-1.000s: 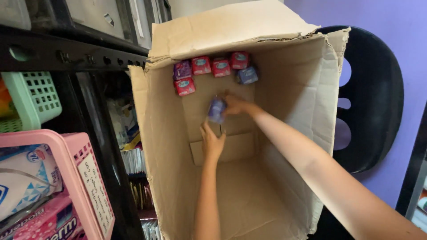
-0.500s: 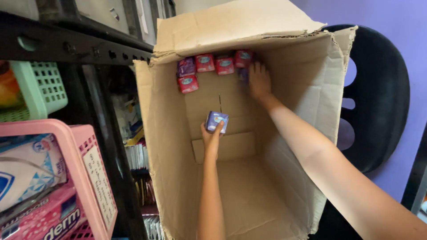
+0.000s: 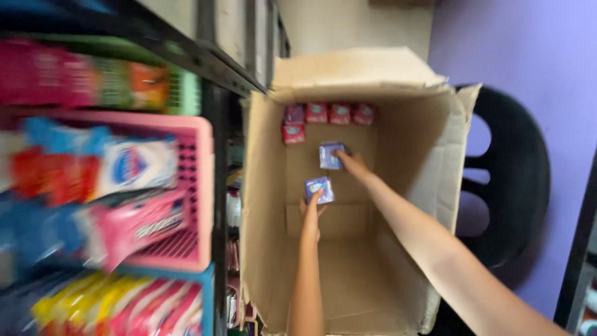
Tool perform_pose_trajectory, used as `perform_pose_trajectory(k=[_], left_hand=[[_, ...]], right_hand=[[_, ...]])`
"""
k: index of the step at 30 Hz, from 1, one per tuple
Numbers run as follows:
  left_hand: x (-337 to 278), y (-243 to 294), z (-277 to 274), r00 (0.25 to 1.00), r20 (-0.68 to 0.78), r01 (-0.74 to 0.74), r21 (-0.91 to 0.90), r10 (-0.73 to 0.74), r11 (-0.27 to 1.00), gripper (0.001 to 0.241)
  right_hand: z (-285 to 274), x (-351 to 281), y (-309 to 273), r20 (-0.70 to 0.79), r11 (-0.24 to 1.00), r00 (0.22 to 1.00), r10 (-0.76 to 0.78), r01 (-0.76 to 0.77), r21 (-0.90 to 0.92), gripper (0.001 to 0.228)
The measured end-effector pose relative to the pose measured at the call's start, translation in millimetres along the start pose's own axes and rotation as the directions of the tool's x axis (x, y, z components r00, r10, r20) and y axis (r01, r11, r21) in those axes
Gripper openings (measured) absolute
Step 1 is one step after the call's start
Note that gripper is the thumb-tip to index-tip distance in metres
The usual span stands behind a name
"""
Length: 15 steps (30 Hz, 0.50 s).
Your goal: Stocking various feminine hygiene products from a cardboard box onto store shelves.
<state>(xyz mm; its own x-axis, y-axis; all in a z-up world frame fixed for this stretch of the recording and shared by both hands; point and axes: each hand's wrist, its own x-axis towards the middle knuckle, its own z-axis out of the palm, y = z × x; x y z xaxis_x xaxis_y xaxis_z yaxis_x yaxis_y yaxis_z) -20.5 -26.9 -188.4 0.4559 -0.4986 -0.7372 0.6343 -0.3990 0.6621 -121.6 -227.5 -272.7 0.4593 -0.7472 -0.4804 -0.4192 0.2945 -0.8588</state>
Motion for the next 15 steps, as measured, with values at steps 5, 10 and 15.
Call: perform_pose_trajectory(k=[5,10,15], left_hand=[[-95,89,15,0.974,0.127,-0.129,-0.366,0.187,0.922,0.075],[-239,194,19,0.883,0.113,-0.374,-0.420,0.456,0.827,0.081],[-345,233,-5,0.603,-0.022,-0.772,-0.269,0.798,0.576,0.075]], right_hand=[[10,-50,-112,0.127,0.826,0.966,0.225,-0.258,0.501,0.050],[-2,-144,-271,0.322,0.823,0.947,-0.022,-0.166,0.543,0.046],[-10,-242,-427,0.400,0.813,0.870,-0.288,0.002,0.582,0.047]])
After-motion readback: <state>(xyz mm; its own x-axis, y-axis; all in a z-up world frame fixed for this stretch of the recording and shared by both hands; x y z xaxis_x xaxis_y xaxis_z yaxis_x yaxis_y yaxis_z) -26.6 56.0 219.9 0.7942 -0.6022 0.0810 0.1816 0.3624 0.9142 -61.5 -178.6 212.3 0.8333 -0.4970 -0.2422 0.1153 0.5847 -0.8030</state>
